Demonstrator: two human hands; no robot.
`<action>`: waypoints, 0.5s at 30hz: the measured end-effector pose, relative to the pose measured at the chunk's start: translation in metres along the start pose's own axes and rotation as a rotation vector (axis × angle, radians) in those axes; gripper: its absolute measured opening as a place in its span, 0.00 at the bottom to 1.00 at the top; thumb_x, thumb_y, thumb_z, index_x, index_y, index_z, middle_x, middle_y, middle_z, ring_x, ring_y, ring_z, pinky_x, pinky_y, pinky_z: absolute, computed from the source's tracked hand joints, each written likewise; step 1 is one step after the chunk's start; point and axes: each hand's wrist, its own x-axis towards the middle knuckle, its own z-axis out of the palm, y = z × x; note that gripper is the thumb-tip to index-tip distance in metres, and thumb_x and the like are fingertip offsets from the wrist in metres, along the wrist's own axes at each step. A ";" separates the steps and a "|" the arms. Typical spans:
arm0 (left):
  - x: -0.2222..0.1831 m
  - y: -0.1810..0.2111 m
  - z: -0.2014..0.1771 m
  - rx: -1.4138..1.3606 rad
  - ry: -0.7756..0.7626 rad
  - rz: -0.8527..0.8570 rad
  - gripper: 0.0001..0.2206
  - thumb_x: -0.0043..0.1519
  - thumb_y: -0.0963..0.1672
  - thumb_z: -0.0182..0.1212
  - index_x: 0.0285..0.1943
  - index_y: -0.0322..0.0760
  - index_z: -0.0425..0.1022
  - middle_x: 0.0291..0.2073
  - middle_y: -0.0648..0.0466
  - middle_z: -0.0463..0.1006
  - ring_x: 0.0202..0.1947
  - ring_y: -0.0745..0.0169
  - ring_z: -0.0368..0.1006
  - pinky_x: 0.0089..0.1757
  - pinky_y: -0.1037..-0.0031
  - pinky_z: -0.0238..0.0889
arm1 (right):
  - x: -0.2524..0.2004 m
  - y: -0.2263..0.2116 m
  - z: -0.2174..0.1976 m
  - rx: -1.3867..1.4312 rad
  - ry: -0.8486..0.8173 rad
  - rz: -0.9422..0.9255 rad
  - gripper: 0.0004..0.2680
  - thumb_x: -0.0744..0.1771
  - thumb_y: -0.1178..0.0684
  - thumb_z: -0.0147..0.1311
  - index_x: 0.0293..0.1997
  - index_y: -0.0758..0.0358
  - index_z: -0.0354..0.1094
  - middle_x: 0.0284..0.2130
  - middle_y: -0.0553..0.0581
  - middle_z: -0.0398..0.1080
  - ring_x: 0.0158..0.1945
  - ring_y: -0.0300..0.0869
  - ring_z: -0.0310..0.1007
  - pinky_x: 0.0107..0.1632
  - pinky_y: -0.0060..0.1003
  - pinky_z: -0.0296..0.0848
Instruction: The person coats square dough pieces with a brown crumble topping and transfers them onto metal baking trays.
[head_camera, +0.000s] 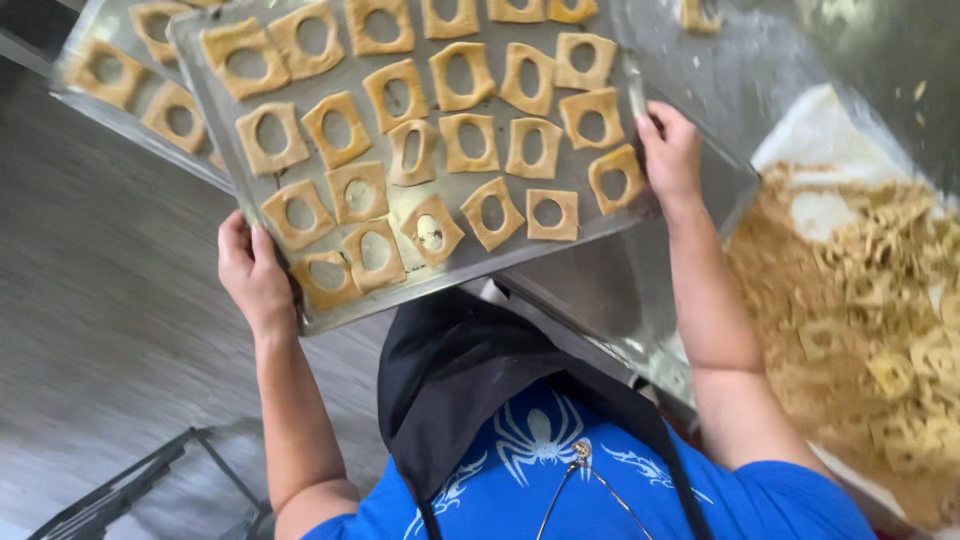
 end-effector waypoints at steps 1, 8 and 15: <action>0.007 -0.006 -0.005 -0.016 0.054 0.004 0.11 0.70 0.38 0.50 0.59 0.25 0.68 0.45 0.54 0.75 0.45 0.70 0.69 0.48 0.79 0.64 | 0.037 -0.004 0.023 -0.034 -0.034 -0.022 0.07 0.69 0.59 0.53 0.50 0.70 0.71 0.35 0.50 0.73 0.38 0.31 0.68 0.42 0.28 0.69; 0.062 -0.048 0.003 0.247 0.396 -0.094 0.12 0.69 0.41 0.52 0.57 0.25 0.68 0.47 0.45 0.68 0.46 0.55 0.66 0.49 0.69 0.62 | 0.260 0.010 0.194 -0.221 -0.051 -0.379 0.06 0.67 0.58 0.58 0.46 0.68 0.74 0.37 0.61 0.76 0.40 0.44 0.75 0.44 0.38 0.71; 0.102 -0.018 0.008 0.633 0.379 0.010 0.16 0.63 0.43 0.61 0.56 0.28 0.69 0.52 0.43 0.64 0.55 0.47 0.61 0.53 0.59 0.57 | 0.303 -0.032 0.253 -0.155 -0.100 -0.203 0.04 0.65 0.59 0.55 0.42 0.63 0.72 0.33 0.59 0.72 0.37 0.50 0.72 0.44 0.44 0.70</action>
